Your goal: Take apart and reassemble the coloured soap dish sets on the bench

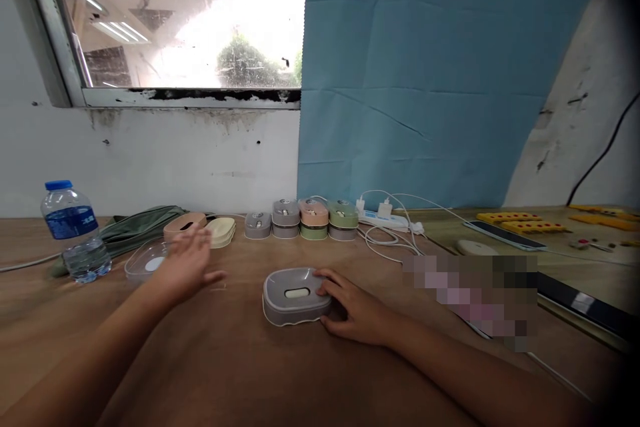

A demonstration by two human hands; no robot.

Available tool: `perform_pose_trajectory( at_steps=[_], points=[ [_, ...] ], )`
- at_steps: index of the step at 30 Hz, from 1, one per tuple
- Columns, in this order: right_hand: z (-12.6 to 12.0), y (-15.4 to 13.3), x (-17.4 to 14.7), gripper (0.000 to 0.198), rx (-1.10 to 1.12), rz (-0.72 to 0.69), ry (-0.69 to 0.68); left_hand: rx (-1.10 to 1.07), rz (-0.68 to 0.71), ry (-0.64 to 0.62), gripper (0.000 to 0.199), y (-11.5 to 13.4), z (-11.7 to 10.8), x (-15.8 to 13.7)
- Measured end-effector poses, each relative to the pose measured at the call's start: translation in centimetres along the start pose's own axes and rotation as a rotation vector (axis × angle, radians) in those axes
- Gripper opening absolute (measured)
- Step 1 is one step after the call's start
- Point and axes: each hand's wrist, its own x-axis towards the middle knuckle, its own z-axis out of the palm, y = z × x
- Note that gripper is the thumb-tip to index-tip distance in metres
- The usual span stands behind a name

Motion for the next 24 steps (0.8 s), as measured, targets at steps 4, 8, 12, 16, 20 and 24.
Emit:
perform_pose_trajectory(
  at_steps=[4,8,12,16,20,24],
  points=[
    [0.0,-0.1,0.0,0.029,-0.021,0.001,-0.018,0.173,-0.283,-0.107,0.057,-5.0,0.8,-0.4],
    [0.0,-0.2,0.0,0.030,-0.033,0.009,-0.019,0.080,-0.280,-0.254,0.039,-6.6,1.3,-0.8],
    [0.0,-0.3,0.0,0.030,-0.044,0.013,-0.031,0.004,-0.270,-0.291,0.025,-6.8,1.8,-0.9],
    [-0.2,-0.4,0.0,0.029,-0.052,0.014,-0.027,-0.043,-0.297,-0.259,0.028,-7.5,2.0,-0.6],
    [-0.2,-0.5,0.0,0.030,-0.057,0.026,-0.034,-0.077,-0.331,-0.219,0.027,-8.2,2.1,-0.2],
    [-0.2,-0.5,0.0,0.030,-0.050,0.020,-0.027,-0.070,-0.372,-0.103,0.029,-8.2,1.9,-0.2]
  ],
)
